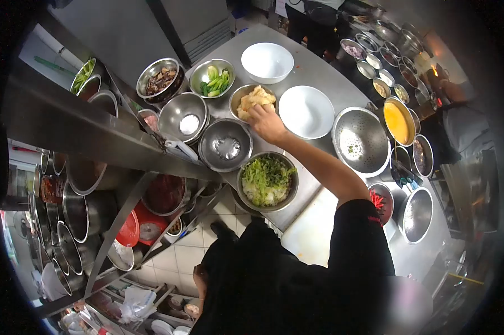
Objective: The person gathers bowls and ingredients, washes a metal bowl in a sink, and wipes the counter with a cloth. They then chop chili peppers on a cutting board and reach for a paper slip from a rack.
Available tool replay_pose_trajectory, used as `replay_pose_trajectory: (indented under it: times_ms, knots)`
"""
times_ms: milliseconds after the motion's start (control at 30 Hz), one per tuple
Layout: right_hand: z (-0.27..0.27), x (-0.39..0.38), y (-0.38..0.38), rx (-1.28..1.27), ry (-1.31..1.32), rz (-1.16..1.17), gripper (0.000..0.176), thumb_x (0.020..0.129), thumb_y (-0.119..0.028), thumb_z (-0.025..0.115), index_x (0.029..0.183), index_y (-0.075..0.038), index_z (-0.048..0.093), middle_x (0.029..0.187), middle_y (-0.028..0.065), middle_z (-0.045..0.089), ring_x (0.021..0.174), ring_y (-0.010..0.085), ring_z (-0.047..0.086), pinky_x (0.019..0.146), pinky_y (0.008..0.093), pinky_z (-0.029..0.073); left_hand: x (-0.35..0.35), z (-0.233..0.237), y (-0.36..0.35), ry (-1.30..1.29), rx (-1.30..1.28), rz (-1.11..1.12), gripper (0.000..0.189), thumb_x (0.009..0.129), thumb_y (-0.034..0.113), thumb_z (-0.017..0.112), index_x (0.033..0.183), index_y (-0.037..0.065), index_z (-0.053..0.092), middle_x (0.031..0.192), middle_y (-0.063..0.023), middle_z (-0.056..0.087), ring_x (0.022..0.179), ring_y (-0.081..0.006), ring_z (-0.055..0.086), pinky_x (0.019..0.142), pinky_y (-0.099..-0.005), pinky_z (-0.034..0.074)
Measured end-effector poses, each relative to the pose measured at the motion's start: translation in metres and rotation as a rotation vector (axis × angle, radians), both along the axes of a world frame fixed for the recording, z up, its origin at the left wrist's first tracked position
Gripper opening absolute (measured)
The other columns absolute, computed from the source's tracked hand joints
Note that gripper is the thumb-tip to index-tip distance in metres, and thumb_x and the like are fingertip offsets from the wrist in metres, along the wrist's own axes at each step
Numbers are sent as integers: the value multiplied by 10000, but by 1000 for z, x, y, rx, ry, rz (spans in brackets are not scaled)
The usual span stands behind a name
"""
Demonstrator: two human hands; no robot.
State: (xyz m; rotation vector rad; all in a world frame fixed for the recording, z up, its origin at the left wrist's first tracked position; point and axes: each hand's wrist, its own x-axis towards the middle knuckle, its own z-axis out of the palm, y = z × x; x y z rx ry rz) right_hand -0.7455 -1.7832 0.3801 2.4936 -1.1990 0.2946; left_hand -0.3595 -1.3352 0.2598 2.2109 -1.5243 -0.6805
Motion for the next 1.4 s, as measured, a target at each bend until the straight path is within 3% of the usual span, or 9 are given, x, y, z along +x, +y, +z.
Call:
replay_pose_trajectory:
  times_ms: [400,500,800,933,1000,1067,1200,1333,1400]
  knots:
    - [6,-8,12,143,18,40,227,790,-194,517,958,-72,609,995,39,498,976,193,443,813,348,356,-8,15,-22,15,-51,-27,128,770,-3,486,843,13,590,781,-170,591,730,-359,578,629,-414,456]
    - [12,-12,12,-40,-127,149,254,770,-195,506,976,-87,611,946,46,479,942,196,446,821,347,355,-12,30,-31,85,38,-83,162,804,58,453,884,9,586,796,-196,559,755,-402,533,662,-470,431]
    - [58,-49,-12,-122,-249,10,204,699,-128,549,888,-99,617,939,66,469,928,241,486,820,361,425,2,-3,-29,63,17,-104,109,801,35,463,813,5,568,768,-198,544,735,-403,525,644,-471,422]
    - [66,-110,-30,-44,-319,-237,177,759,-107,575,930,-106,619,947,115,470,938,303,483,809,384,433,12,-13,-18,33,45,-85,103,800,33,473,819,7,571,773,-196,548,738,-399,529,642,-465,427]
    - [34,-156,-59,-76,-408,-414,163,778,-105,571,934,-91,614,959,118,468,957,304,483,799,396,433,11,-12,-13,100,-39,-53,99,801,39,482,809,13,577,767,-188,555,731,-393,536,645,-465,433]
    - [45,-174,-52,-224,-284,-417,177,750,-87,585,925,-87,615,1002,114,474,992,299,482,807,410,425,10,-16,-10,90,-62,-12,78,799,30,507,810,14,582,765,-176,570,703,-343,561,620,-415,445]
    - [38,-211,-53,-79,-85,-576,230,689,-67,617,917,-91,626,1080,107,482,1050,285,472,829,410,413,9,-7,-6,32,-24,41,71,797,21,527,814,25,596,782,-151,603,671,-284,595,584,-356,468]
    - [16,-223,-49,-113,-10,-597,209,723,-97,568,921,-109,633,1104,92,488,1041,258,480,768,402,433,12,-7,0,46,-69,46,66,798,34,532,810,28,597,792,-139,611,666,-285,602,577,-365,480]
    - [0,-225,-50,-69,-19,-633,189,744,-118,558,904,-102,656,1138,96,488,1067,257,475,799,400,435,13,-4,4,89,8,34,131,765,4,481,826,17,597,769,-174,568,741,-366,556,658,-429,449]
